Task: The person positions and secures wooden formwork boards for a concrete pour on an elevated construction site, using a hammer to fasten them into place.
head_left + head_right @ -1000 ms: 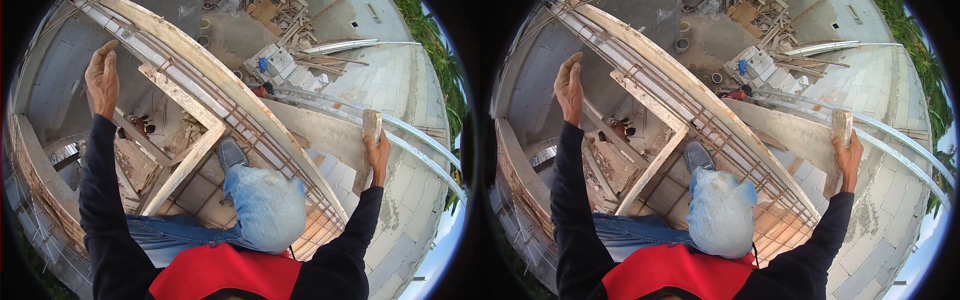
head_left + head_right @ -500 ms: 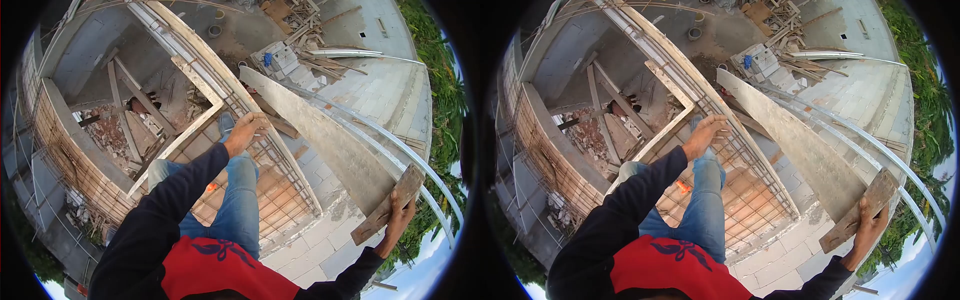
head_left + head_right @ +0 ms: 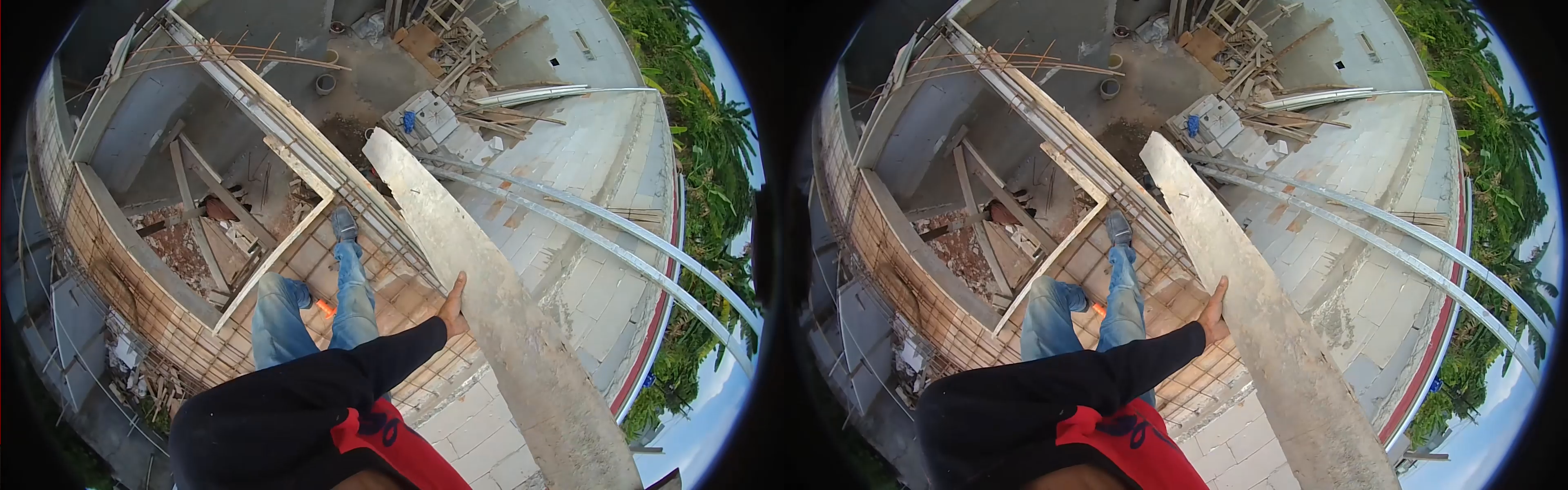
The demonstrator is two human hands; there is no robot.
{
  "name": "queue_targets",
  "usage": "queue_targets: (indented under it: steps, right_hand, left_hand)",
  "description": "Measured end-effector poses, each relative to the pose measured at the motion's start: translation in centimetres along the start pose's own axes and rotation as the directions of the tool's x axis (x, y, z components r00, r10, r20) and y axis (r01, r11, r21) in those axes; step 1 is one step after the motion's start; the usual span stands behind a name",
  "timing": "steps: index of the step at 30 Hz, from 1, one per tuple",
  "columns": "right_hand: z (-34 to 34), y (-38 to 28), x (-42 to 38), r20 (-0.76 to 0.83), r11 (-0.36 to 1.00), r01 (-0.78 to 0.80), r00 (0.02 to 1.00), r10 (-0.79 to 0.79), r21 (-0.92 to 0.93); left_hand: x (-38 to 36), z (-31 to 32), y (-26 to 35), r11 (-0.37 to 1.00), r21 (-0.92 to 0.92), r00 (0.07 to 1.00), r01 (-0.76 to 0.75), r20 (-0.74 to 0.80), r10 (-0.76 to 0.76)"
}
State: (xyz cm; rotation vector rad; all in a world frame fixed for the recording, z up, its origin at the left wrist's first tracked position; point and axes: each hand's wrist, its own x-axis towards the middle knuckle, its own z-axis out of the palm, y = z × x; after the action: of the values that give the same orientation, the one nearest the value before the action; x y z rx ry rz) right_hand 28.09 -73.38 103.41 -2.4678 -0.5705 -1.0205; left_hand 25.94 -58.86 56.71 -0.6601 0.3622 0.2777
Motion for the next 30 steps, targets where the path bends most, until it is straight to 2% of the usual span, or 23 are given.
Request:
queue_targets:
  steps: [2,6,8,9,11,12,14,15,17,18,20,21,23,24,26,27,29,30]
  right_hand:
    - [0.0,2.0,-1.6,0.027,0.997,-0.077,0.997,0.078,-0.019]
    - [-0.2,5.9,-5.6,0.123,0.966,-0.251,0.958,0.257,-0.066]
    - [0.3,7.8,-8.0,0.196,0.936,-0.339,0.916,0.351,-0.094]
    - [0.4,8.8,-9.3,0.233,0.917,-0.383,0.887,0.398,-0.11]
    - [1.1,10.5,-11.9,0.307,0.885,-0.447,0.83,0.465,-0.131]
    - [1.3,11.4,-13.2,0.343,0.867,-0.478,0.798,0.496,-0.14]
    - [1.9,12.7,-15.8,0.411,0.834,-0.531,0.733,0.542,-0.151]
    - [2.2,13.4,-16.9,0.442,0.819,-0.551,0.703,0.557,-0.156]
    - [2.7,14.7,-19.2,0.5,0.791,-0.589,0.641,0.583,-0.168]
    - [2.8,15.4,-20.5,0.526,0.78,-0.6,0.612,0.59,-0.176]
    - [2.9,16.4,-22.3,0.56,0.755,-0.631,0.566,0.605,-0.178]
    - [3.0,16.8,-22.8,0.576,0.747,-0.639,0.547,0.608,-0.182]
    - [3.1,17.5,-23.8,0.608,0.736,-0.654,0.516,0.603,-0.175]
    - [3.4,17.8,-23.8,0.622,0.731,-0.663,0.507,0.597,-0.161]
    - [3.5,18.3,-23.9,0.651,0.728,-0.67,0.489,0.58,-0.146]
    - [3.5,18.5,-23.8,0.662,0.726,-0.673,0.482,0.574,-0.139]
    - [3.8,18.8,-23.8,0.675,0.729,-0.672,0.479,0.56,-0.128]
    - [3.9,18.9,-23.6,0.683,0.734,-0.669,0.482,0.548,-0.117]
  left_hand:
    - [-1.7,-0.4,-0.1,0.989,0.141,0.999,0.034,-0.047,-0.027]
    - [-3.9,-1.6,-1.4,0.983,0.172,0.991,0.071,-0.124,-0.05]
    - [-5.3,-0.8,-1.7,0.947,0.318,0.955,0.054,-0.293,0.044]
    - [-5.9,-1.0,-1.8,0.943,0.33,0.955,0.053,-0.293,0.049]
    - [-6.5,-1.8,-2.1,0.872,0.486,0.906,0.063,-0.394,0.154]
    - [-7.0,-1.5,-2.1,0.865,0.498,0.908,0.051,-0.384,0.167]
    - [-8.2,-0.8,-1.9,0.679,0.729,0.821,0.084,-0.437,0.367]
    - [-9.0,-0.1,-1.8,0.672,0.737,0.821,0.072,-0.426,0.379]
    - [-10.2,1.5,-1.5,0.486,0.858,0.758,0.168,-0.428,0.493]
    - [-10.5,1.0,-1.4,0.475,0.865,0.758,0.162,-0.417,0.502]
    - [-10.6,-0.6,-0.5,0.316,0.939,0.782,0.137,-0.298,0.548]
    - [-11.3,-0.4,-0.5,0.307,0.942,0.775,0.137,-0.295,0.559]
    - [-12.5,0.3,0.7,0.397,0.917,0.85,-0.025,-0.19,0.492]
    - [-13.1,0.5,1.3,0.39,0.92,0.83,-0.037,-0.189,0.525]
    - [-13.9,0.9,2.2,0.44,0.897,0.877,-0.051,-0.171,0.449]
    - [-14.8,1.5,2.5,0.435,0.899,0.867,-0.056,-0.172,0.467]
    - [-16.2,3.5,2.7,0.625,0.773,0.902,-0.104,-0.191,0.387]
    - [-16.6,3.7,3.0,0.623,0.773,0.9,-0.119,-0.182,0.397]
